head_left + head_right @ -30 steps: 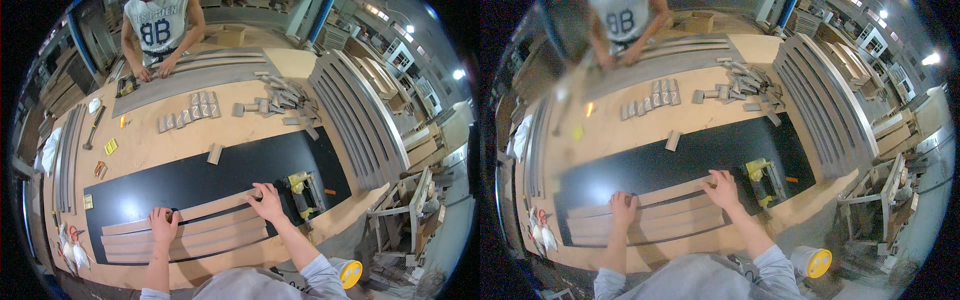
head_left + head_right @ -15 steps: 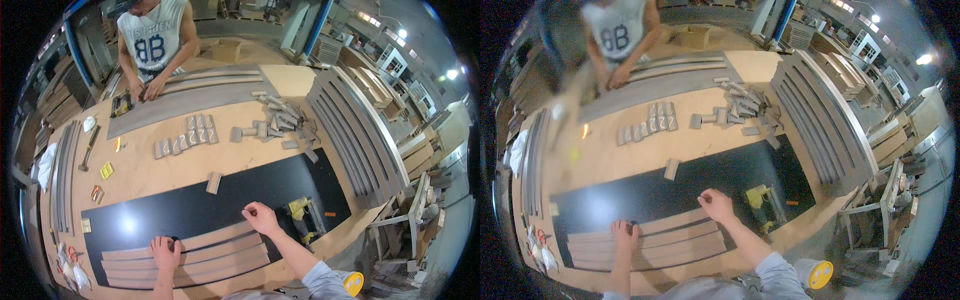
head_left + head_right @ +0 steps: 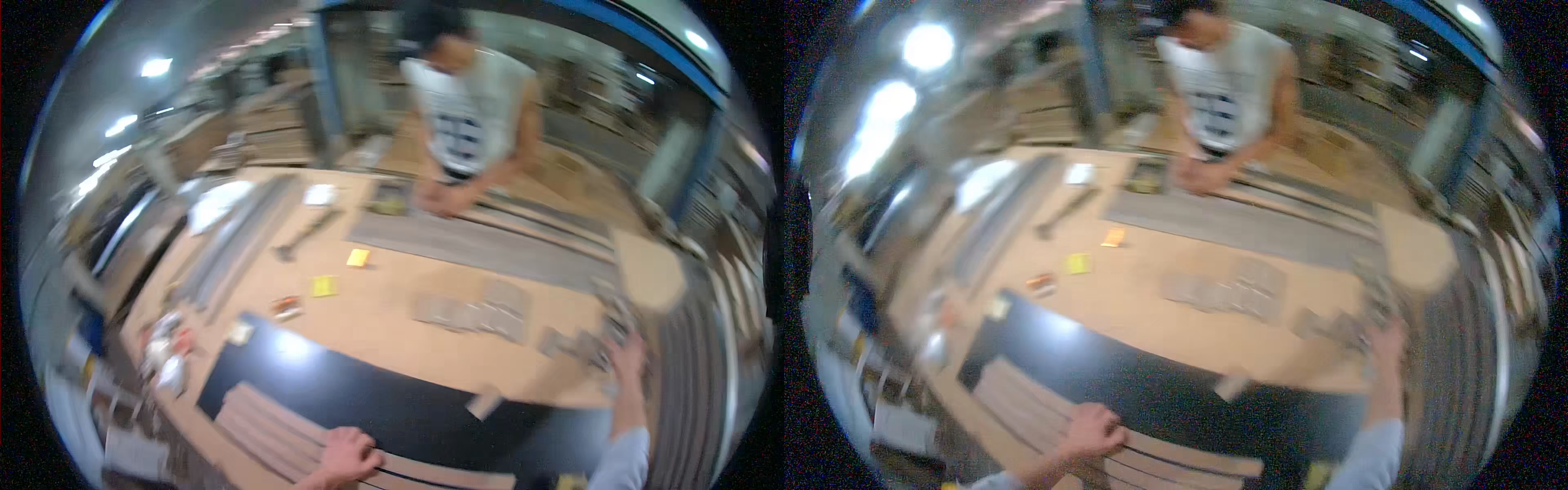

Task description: The worker is assembling and securing wooden strips onto a base panel using a pneumatic nail gun in a workshop setting.

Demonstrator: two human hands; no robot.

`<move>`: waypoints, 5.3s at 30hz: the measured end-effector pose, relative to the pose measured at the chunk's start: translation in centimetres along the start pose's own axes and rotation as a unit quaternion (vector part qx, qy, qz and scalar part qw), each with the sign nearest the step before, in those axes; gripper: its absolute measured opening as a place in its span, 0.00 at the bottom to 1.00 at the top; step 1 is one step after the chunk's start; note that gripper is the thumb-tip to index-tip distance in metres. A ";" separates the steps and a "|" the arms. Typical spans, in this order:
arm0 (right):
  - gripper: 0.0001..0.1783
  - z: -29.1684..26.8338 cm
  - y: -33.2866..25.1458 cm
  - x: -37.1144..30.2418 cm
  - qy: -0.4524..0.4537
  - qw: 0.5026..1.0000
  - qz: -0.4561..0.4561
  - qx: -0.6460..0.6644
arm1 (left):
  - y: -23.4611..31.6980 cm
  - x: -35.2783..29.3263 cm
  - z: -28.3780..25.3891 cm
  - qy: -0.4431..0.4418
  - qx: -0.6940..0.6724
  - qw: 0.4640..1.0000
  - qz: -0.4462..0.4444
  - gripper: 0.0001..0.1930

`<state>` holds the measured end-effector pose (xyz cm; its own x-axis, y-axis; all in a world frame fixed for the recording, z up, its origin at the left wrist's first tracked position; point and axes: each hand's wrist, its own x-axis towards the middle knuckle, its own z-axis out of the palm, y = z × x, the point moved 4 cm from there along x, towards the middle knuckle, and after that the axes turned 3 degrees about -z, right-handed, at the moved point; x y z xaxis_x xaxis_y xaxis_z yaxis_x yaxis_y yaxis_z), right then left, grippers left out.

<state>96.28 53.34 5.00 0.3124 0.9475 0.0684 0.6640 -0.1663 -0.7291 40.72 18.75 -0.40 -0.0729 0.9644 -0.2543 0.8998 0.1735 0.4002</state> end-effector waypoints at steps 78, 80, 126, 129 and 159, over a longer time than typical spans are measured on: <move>0.31 28.6 -18.2 -34.9 -0.191 0.975 -0.041 0.108 | -10.9 6.2 -3.6 0.020 -0.162 0.985 0.052 0.18; 0.33 28.6 -18.8 -35.7 -0.188 0.975 -0.118 0.011 | -9.6 5.2 -4.4 0.059 -0.090 0.990 0.092 0.22; 0.22 28.7 -28.3 -45.9 -0.426 0.882 0.028 0.197 | -13.4 1.7 -9.3 -0.138 -0.676 0.712 -0.131 0.17; 0.24 27.7 -29.4 -46.9 -0.398 0.905 0.024 0.151 | -12.6 1.9 -10.0 -0.076 -0.613 0.779 -0.108 0.17; 0.16 23.3 -32.9 -46.9 -0.207 0.912 -0.350 0.055 | -12.5 0.0 -10.9 -0.146 -0.757 0.635 -0.039 0.07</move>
<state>44.01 20.75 9.91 -0.4601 0.8370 0.2961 0.5229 0.5250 -0.6715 24.78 18.75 4.19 0.1909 0.9014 -0.3887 -0.5633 0.4249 0.7087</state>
